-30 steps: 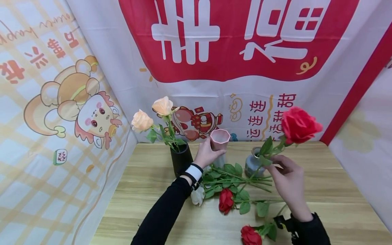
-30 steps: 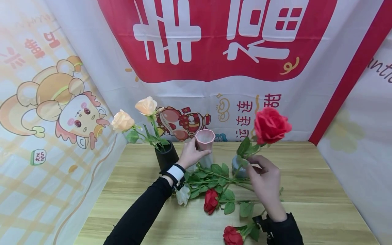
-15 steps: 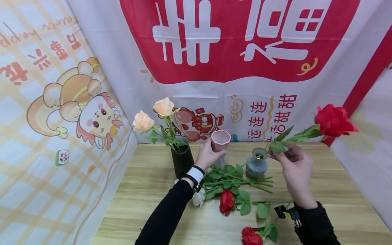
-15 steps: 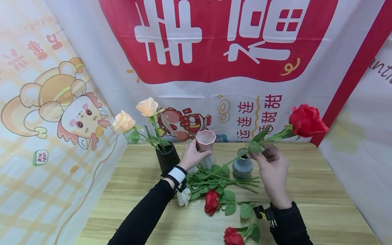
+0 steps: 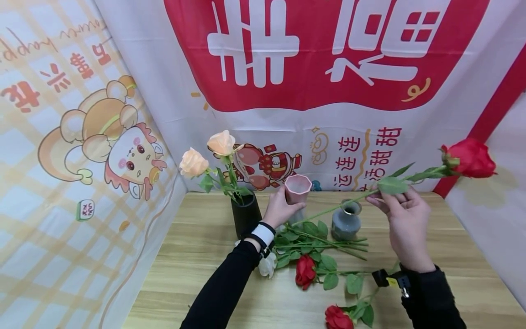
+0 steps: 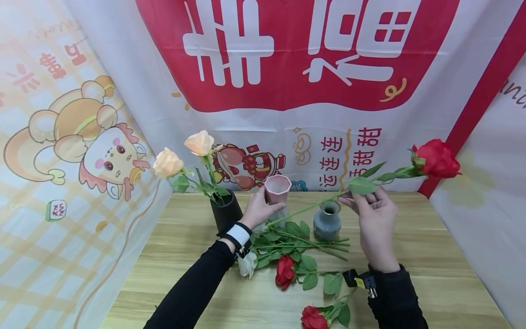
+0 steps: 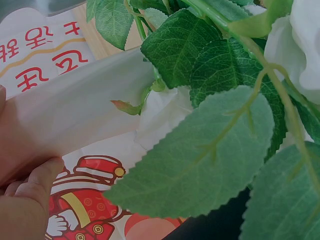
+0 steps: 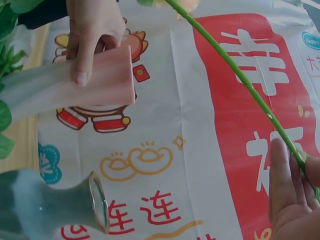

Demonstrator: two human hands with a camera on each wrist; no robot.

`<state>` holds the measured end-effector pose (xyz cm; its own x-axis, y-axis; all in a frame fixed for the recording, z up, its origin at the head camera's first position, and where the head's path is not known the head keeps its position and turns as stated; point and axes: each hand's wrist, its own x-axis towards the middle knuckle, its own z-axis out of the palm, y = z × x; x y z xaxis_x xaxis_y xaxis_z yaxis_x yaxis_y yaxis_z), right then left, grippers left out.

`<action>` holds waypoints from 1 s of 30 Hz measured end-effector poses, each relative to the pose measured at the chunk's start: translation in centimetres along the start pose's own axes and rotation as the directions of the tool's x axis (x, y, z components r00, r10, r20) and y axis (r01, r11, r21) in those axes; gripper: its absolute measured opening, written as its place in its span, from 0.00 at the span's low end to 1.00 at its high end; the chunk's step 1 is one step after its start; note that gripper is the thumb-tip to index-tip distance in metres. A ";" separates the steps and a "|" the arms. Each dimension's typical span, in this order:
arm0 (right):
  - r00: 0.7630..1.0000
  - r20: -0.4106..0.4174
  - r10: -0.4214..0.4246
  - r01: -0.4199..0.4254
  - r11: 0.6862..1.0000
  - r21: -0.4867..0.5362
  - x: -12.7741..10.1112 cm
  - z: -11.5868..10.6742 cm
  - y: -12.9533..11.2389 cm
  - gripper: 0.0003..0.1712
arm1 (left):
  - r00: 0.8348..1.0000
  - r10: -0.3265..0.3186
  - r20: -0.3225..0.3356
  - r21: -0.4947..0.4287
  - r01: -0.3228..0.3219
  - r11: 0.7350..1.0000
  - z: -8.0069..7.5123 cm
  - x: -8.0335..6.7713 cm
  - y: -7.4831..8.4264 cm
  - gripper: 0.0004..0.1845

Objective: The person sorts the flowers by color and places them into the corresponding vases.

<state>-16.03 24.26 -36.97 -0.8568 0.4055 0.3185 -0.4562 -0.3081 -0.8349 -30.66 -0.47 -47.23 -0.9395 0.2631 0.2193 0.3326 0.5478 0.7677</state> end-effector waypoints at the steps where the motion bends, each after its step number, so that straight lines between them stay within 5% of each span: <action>1: 1.000 -0.009 -0.001 0.001 1.000 0.023 0.1 0.0 0.0 0.21 | 1.000 0.004 -0.001 0.001 -0.004 1.000 0.0 0.0 0.0 0.42; 8: 0.990 -0.136 -0.044 0.070 0.978 0.195 1.1 0.0 -0.1 0.22 | 1.000 0.024 -0.011 0.005 -0.024 1.000 0.2 0.0 -0.2 0.42; 17: 0.961 -0.261 -0.092 0.149 0.967 0.207 1.8 0.5 0.4 0.23 | 0.999 0.045 -0.013 -0.011 -0.045 0.999 0.3 0.1 -0.6 0.42; 30: 0.991 -0.117 -0.065 0.061 0.997 -0.038 3.0 3.5 3.5 0.20 | 0.999 0.038 -0.003 -0.003 -0.038 0.999 0.0 0.0 -0.3 0.41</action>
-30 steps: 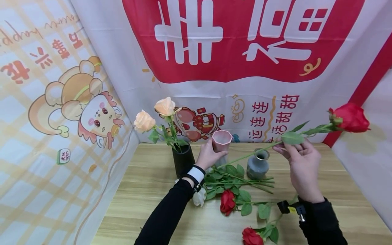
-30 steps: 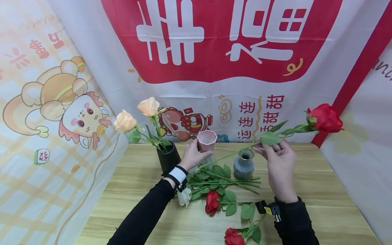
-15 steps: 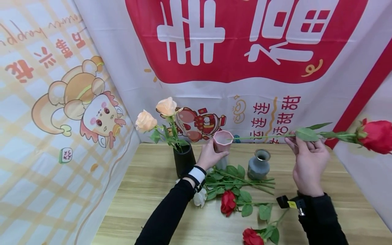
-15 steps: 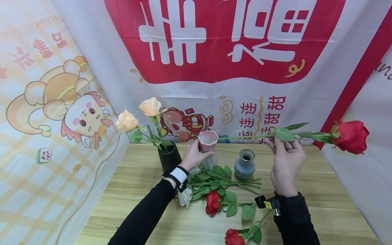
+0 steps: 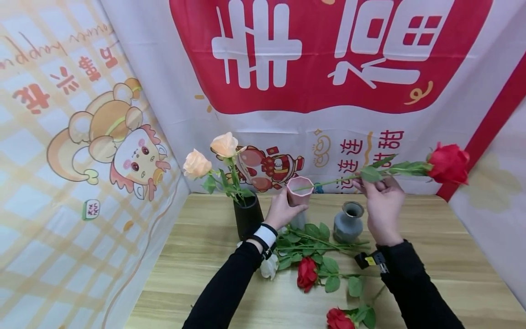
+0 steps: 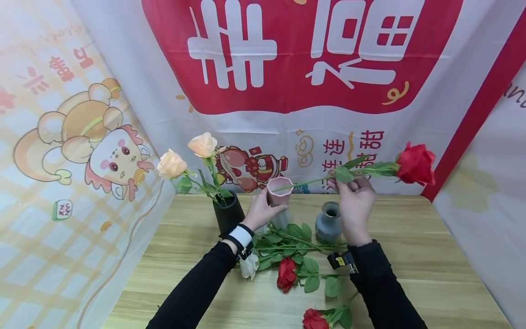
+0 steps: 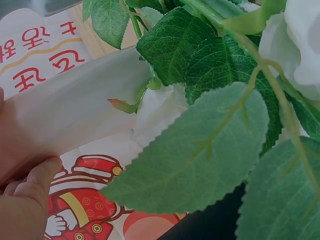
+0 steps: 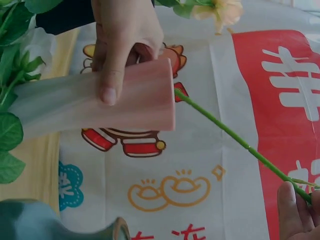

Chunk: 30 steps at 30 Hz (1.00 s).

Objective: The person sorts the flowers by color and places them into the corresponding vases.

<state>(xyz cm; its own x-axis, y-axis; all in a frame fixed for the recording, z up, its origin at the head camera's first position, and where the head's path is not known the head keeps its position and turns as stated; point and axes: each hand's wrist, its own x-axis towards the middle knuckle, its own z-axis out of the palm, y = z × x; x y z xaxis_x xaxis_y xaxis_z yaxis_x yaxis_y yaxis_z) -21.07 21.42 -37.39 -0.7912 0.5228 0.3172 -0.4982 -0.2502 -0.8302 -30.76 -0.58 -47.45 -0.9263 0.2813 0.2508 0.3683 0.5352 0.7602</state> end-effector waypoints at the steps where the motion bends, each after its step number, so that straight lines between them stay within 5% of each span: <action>1: 1.000 0.011 0.005 -0.005 1.000 0.000 0.0 0.2 0.1 0.20 | 1.000 -0.004 0.003 0.001 0.004 1.000 0.0 0.0 0.1 0.41; 10: 0.998 0.050 -0.031 0.029 0.998 0.049 0.2 1.2 0.5 0.20 | 1.000 -0.015 0.003 0.000 0.015 1.000 0.0 0.0 0.1 0.41; 30: 0.995 0.045 -0.083 0.084 0.996 -0.016 -0.5 1.4 0.4 0.17 | 1.000 -0.018 0.014 -0.009 0.018 1.000 -0.1 -0.1 0.1 0.41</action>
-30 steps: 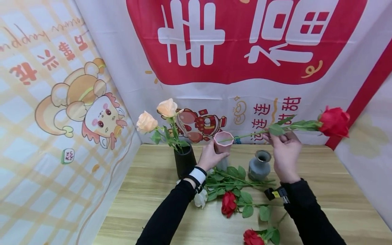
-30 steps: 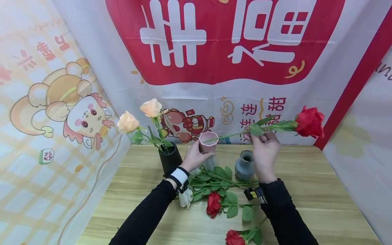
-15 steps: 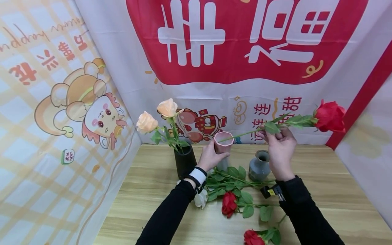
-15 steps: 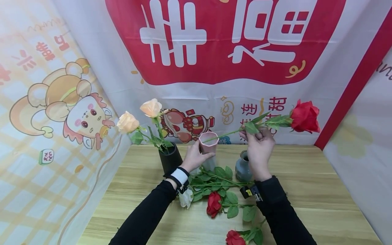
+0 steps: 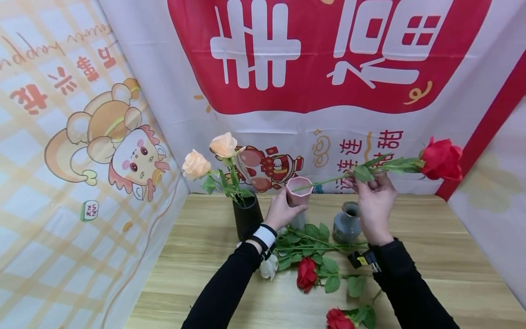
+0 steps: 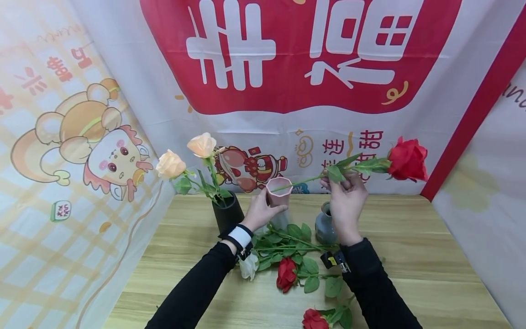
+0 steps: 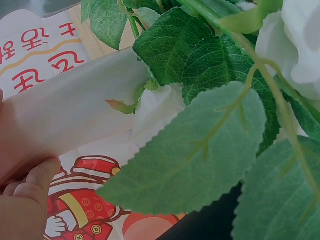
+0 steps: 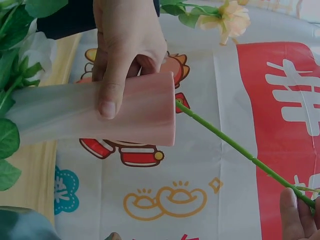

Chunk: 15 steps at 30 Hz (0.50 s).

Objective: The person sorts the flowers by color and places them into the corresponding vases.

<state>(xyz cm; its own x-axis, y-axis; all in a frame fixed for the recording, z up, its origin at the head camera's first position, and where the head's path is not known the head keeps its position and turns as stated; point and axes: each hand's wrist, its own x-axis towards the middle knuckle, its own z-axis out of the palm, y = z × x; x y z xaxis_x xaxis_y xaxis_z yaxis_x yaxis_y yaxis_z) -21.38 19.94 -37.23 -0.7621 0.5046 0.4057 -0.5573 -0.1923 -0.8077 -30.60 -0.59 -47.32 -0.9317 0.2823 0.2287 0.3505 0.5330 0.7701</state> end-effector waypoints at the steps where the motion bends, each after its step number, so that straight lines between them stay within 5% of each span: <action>1: 1.000 0.002 -0.002 0.002 1.000 0.001 0.0 0.0 0.0 0.17 | 1.000 -0.003 0.000 0.000 0.003 1.000 0.0 0.0 0.0 0.41; 15: 0.996 0.078 -0.039 0.042 0.999 -0.034 -0.3 1.1 0.5 0.14 | 1.000 -0.004 -0.001 0.001 0.004 1.000 0.1 0.0 0.1 0.43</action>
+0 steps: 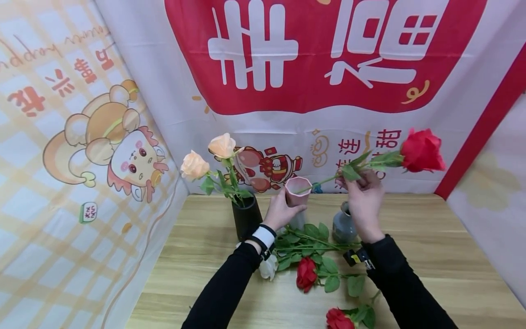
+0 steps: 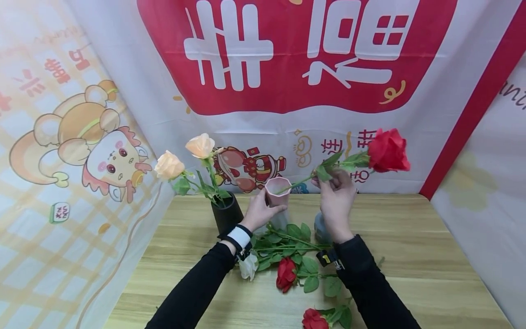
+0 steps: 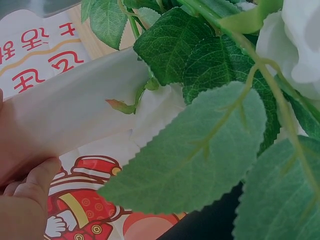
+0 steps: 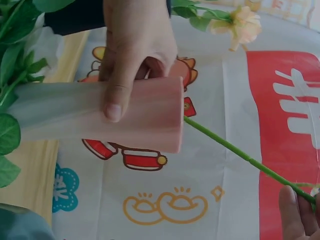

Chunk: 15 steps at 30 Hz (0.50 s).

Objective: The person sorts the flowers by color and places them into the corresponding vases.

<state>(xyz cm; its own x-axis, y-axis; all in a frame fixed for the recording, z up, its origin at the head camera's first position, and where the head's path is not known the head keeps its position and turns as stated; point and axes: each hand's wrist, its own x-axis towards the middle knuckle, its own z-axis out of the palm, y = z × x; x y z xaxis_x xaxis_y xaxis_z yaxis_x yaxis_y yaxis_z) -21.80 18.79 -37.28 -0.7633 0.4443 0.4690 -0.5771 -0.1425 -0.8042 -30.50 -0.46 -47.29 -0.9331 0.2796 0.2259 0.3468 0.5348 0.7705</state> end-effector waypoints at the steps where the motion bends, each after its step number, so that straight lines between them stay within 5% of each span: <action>1: 1.000 0.026 -0.004 0.005 1.000 -0.030 -0.1 0.3 0.0 0.14 | 1.000 0.000 -0.003 -0.001 0.000 1.000 -0.1 0.0 0.0 0.42; 8: 0.980 0.200 -0.011 0.064 0.964 -0.259 -1.1 2.1 0.5 0.13 | 1.000 0.013 -0.001 0.004 -0.013 1.000 -0.1 0.1 -0.3 0.42; 15: 0.971 0.241 0.001 0.086 0.933 -0.350 -1.6 2.7 3.8 0.12 | 0.999 0.051 -0.007 0.012 -0.051 0.999 0.0 0.2 -0.6 0.43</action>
<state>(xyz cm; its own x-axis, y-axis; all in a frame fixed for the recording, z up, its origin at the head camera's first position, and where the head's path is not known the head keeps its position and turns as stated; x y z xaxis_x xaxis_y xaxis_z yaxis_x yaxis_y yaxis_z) -23.57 15.18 -40.10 -0.8114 0.2179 0.5423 -0.5023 0.2145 -0.8377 -30.87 -0.78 -47.72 -0.9147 0.3013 0.2692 0.3953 0.5290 0.7509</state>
